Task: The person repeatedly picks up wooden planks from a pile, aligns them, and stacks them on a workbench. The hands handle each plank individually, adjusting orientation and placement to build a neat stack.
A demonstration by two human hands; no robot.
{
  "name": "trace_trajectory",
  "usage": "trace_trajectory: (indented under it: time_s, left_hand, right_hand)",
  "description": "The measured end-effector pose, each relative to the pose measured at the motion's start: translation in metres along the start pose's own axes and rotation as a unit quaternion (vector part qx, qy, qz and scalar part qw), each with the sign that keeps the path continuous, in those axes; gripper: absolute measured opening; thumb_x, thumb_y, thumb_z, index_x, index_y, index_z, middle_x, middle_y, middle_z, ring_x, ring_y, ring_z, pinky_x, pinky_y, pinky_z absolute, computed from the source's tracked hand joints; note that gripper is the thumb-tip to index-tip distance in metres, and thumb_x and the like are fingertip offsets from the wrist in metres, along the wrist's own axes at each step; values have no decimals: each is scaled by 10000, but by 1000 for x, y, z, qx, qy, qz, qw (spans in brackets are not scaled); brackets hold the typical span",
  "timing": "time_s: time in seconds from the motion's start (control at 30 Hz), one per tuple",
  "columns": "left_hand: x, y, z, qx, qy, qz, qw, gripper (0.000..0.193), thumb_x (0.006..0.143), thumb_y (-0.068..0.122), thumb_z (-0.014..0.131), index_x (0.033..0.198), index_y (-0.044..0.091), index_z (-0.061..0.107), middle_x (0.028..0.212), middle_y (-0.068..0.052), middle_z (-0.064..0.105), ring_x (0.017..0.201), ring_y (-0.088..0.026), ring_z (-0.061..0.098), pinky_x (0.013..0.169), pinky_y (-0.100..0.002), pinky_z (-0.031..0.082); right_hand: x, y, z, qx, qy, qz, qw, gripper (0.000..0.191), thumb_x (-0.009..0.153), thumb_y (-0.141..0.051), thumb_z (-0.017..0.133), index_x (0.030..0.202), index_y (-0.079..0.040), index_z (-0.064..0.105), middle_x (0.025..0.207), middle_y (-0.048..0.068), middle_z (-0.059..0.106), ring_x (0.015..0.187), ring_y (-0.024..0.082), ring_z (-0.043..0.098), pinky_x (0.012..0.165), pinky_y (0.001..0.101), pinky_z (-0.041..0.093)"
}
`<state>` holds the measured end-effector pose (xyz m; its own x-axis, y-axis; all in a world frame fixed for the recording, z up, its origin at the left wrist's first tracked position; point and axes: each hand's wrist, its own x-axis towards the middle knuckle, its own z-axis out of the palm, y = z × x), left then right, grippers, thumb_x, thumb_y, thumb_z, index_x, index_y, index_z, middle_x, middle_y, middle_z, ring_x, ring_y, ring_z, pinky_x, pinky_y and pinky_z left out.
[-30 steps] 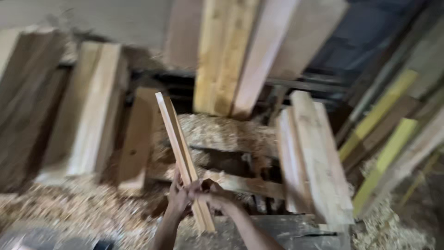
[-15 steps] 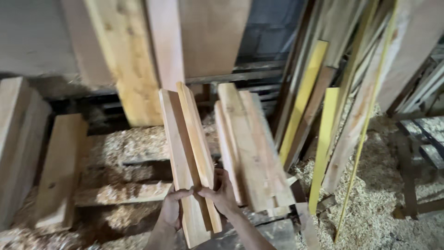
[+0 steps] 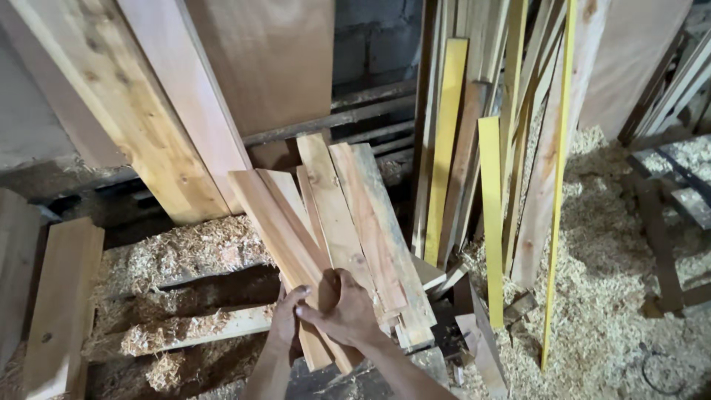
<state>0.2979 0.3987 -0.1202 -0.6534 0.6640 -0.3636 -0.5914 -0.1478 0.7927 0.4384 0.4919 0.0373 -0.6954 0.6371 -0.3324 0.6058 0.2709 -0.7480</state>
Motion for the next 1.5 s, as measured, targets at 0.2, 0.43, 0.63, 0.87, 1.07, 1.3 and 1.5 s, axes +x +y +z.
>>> trace_trajectory:
  time_s: [0.2, 0.43, 0.63, 0.87, 1.07, 1.3, 1.5]
  left_hand:
    - [0, -2, 9, 57, 50, -18, 997, 817, 677, 125, 695, 1459, 90, 460, 1056, -121, 672, 1012, -256, 656, 905, -366, 569]
    - [3, 0, 13, 35, -22, 32, 999, 806, 670, 112, 702, 1443, 28, 492, 1072, -147, 664, 986, -272, 656, 893, -380, 550]
    - [7, -12, 13, 37, 21, -9, 999, 778, 699, 102, 683, 1447, 52, 474, 1081, -130, 663, 978, -245, 660, 890, -355, 552]
    - [-12, -11, 17, 38, 35, -15, 999, 771, 688, 76, 644, 1444, 63, 496, 1046, -148, 676, 937, -273, 684, 831, -404, 583]
    - [-33, 3, 32, 10, 28, -26, 999, 816, 699, 40, 644, 1489, 47, 438, 1053, -165, 670, 950, -296, 690, 828, -430, 610]
    - [-38, 7, 40, 21, 60, -33, 997, 896, 668, 40, 616, 1535, 136, 411, 1115, -141, 699, 971, -283, 705, 827, -416, 600]
    - [-42, 17, 45, -29, 12, -4, 1000, 889, 682, 35, 631, 1539, 99, 402, 1139, -168, 681, 1002, -293, 698, 871, -415, 592]
  right_hand:
    - [58, 71, -10, 60, 124, 1, 990, 536, 945, -479, 561, 1318, -94, 552, 1023, 139, 723, 875, 282, 751, 705, 457, 653]
    - [128, 121, -18, -133, 188, 39, 972, 642, 912, -579, 624, 1261, -69, 454, 1169, 209, 620, 1020, 389, 668, 790, 511, 588]
    - [117, 126, -45, -51, 120, 76, 989, 553, 939, -608, 567, 1158, -101, 535, 1049, 168, 698, 961, 357, 714, 827, 492, 576]
    - [131, 157, -56, -43, 204, 51, 977, 438, 916, -474, 607, 1110, -83, 576, 993, 176, 762, 975, 391, 729, 839, 518, 562]
    - [150, 165, -75, -126, 177, 76, 973, 490, 894, -437, 638, 1211, -74, 550, 1092, 240, 722, 1028, 428, 706, 881, 522, 577]
    - [142, 175, -63, -64, 184, 58, 979, 530, 912, -579, 621, 1090, -82, 675, 1202, 184, 711, 1192, 388, 622, 1011, 554, 498]
    - [149, 131, -17, -65, 248, -120, 959, 701, 864, -589, 674, 1384, -176, 451, 1278, 138, 660, 1189, 345, 628, 1007, 468, 537]
